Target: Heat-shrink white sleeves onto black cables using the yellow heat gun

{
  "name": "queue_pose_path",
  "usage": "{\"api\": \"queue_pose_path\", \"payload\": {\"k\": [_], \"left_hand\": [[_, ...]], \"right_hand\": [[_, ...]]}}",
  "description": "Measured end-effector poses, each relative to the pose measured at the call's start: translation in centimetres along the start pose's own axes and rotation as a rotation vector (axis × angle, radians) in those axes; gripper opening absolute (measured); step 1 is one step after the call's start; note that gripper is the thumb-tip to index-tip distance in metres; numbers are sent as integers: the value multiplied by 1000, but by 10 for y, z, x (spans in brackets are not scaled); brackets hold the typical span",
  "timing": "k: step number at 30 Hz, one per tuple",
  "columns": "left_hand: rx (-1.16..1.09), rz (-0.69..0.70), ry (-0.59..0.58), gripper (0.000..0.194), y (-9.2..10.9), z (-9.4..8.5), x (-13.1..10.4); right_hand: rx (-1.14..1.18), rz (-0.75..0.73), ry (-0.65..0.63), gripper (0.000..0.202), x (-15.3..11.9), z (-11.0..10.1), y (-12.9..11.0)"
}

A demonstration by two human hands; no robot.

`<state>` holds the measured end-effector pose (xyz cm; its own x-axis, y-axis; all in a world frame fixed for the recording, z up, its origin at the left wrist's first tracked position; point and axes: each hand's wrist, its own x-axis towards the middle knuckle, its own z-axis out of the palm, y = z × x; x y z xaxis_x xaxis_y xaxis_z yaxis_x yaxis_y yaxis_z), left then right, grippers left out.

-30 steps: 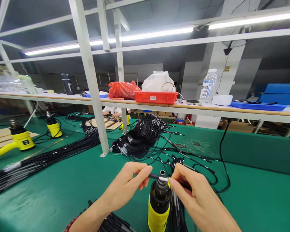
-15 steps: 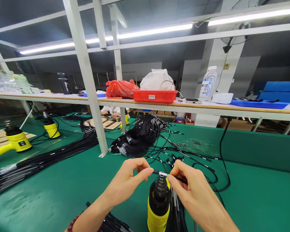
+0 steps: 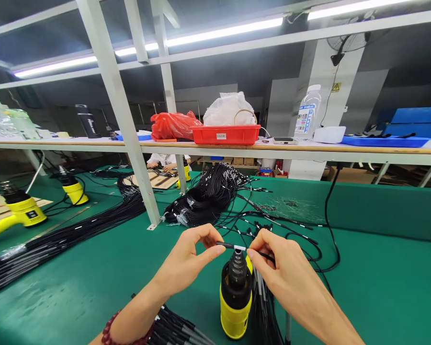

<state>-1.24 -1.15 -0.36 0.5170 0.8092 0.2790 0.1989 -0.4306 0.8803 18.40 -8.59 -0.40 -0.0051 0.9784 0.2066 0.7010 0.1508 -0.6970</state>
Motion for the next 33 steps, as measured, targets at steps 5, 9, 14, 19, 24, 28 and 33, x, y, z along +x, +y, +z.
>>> {"api": "queue_pose_path", "payload": {"k": [5, 9, 14, 19, 24, 28, 33], "left_hand": [[108, 16, -12, 19, 2, -2, -3], [268, -6, -76, 44, -1, -2, -5], [244, 12, -90, 41, -3, -1, -4], [104, 30, -94, 25, 0, -2, -3], [63, 63, -67, 14, 0, -2, -2], [147, 33, -79, 28, -2, -3, -3], [242, 2, -104, 46, -4, -3, -3]], "right_hand": [[-36, 8, -5, 31, -5, -5, -3], [-14, -16, 31, 31, -6, -3, -6], [-24, -26, 42, 29, -5, 0, -5], [-4, -6, 19, 27, -4, -2, -1], [16, 3, -4, 26, -4, -4, 4], [-7, 7, 4, 34, -7, -4, 4], [14, 8, 5, 34, -8, -5, 2]]}}
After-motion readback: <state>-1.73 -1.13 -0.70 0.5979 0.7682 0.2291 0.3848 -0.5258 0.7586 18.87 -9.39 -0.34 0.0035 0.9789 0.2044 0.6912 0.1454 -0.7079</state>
